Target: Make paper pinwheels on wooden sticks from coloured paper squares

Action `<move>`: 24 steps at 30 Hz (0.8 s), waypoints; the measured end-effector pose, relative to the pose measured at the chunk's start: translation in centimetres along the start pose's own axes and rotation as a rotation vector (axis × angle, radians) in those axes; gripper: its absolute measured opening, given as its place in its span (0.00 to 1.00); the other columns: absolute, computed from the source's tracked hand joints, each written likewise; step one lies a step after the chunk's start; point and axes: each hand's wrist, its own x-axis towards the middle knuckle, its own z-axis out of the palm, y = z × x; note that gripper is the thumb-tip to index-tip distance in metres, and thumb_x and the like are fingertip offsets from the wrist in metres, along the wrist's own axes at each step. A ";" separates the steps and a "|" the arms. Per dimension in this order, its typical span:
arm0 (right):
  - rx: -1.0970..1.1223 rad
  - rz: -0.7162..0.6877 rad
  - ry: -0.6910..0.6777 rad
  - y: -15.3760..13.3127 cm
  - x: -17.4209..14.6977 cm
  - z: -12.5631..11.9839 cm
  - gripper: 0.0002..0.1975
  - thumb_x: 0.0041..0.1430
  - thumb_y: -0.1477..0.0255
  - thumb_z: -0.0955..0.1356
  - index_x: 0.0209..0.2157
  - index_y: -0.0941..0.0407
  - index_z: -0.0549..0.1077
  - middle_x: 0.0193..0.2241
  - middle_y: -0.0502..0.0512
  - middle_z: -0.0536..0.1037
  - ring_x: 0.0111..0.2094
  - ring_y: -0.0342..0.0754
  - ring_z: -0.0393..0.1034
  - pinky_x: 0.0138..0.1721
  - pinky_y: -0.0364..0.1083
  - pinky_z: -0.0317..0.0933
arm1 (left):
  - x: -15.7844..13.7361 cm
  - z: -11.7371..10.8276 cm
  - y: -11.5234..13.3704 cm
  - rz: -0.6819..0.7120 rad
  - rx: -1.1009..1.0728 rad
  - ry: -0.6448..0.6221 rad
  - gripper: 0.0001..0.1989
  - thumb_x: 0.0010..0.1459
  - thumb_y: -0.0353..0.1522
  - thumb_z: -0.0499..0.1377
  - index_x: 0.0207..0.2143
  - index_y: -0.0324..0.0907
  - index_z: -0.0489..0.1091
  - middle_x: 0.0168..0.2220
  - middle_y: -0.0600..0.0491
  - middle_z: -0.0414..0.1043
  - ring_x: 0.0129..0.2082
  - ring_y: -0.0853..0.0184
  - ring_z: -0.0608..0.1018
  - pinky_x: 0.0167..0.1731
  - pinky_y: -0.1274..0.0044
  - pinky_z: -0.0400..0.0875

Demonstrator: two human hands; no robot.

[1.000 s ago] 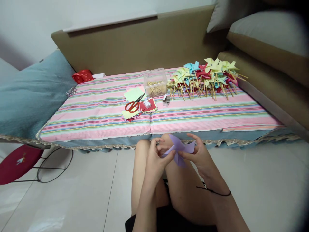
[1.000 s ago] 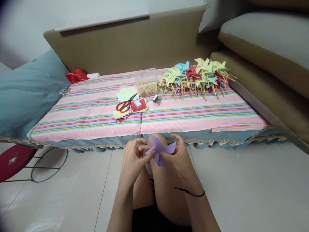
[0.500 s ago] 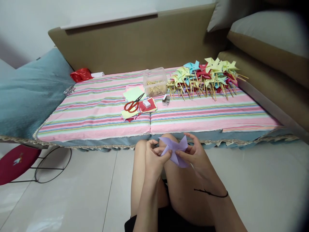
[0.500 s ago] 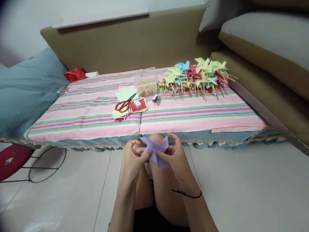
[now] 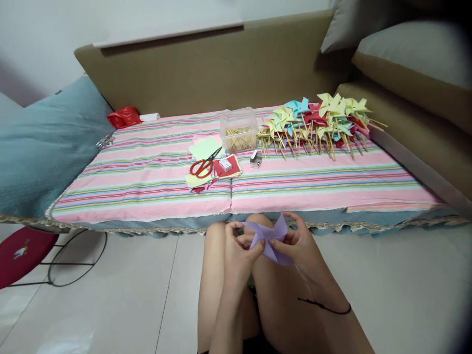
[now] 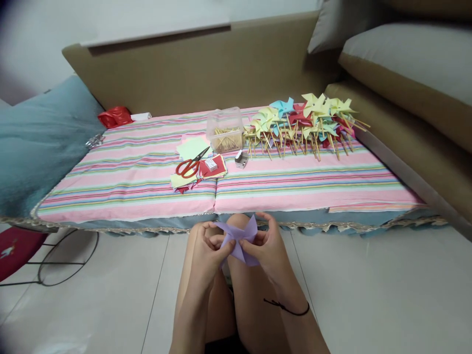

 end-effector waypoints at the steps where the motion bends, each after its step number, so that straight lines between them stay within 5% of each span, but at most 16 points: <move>1: 0.007 0.000 -0.005 0.1 0.2 0.1 0.40 0.37 0.69 0.78 0.49 0.50 0.55 0.24 0.47 0.79 0.25 0.46 0.73 0.28 0.43 0.65 | 0.2 -0.1 -0.1 0.000 -0.008 0.005 0.26 0.45 0.29 0.64 0.39 0.45 0.50 0.21 0.57 0.75 0.19 0.71 0.75 0.24 0.80 0.66; 6: -0.027 -0.043 -0.089 -0.2 2.4 -0.1 0.33 0.42 0.67 0.77 0.49 0.50 0.60 0.31 0.50 0.80 0.32 0.47 0.74 0.34 0.45 0.67 | 1.6 -0.4 0.0 0.031 -0.030 0.129 0.25 0.44 0.29 0.65 0.38 0.45 0.50 0.19 0.58 0.75 0.19 0.71 0.75 0.24 0.81 0.66; 9: -0.164 -0.171 -0.007 -1.4 5.6 -1.1 0.22 0.47 0.64 0.74 0.44 0.53 0.69 0.35 0.54 0.79 0.38 0.50 0.74 0.39 0.48 0.67 | 2.4 -0.9 0.4 0.057 -0.074 0.289 0.26 0.42 0.30 0.67 0.38 0.45 0.52 0.19 0.58 0.75 0.19 0.72 0.76 0.25 0.82 0.66; 16: -1.021 -0.638 0.155 -6.0 18.1 -1.8 0.08 0.57 0.69 0.65 0.30 0.56 0.76 0.37 0.58 0.79 0.42 0.54 0.72 0.42 0.52 0.65 | 4.6 -1.9 1.1 0.064 -0.120 0.431 0.27 0.40 0.29 0.69 0.38 0.45 0.55 0.18 0.59 0.74 0.19 0.71 0.75 0.26 0.81 0.68; 19: -1.196 -0.668 0.133 -7.3 23.2 -0.4 0.08 0.53 0.76 0.66 0.28 0.56 0.78 0.42 0.59 0.77 0.50 0.57 0.65 0.52 0.55 0.55 | 5.6 -2.3 0.4 0.035 -0.095 0.436 0.28 0.40 0.32 0.69 0.39 0.45 0.56 0.17 0.60 0.72 0.19 0.70 0.75 0.26 0.81 0.68; 24: -1.455 -0.597 0.120 -7.4 27.9 1.1 0.09 0.51 0.77 0.66 0.22 0.57 0.78 0.45 0.60 0.76 0.53 0.62 0.57 0.50 0.57 0.50 | 7.0 -3.6 -0.8 0.000 0.044 0.369 0.27 0.42 0.35 0.68 0.40 0.44 0.56 0.16 0.59 0.72 0.19 0.68 0.75 0.25 0.79 0.67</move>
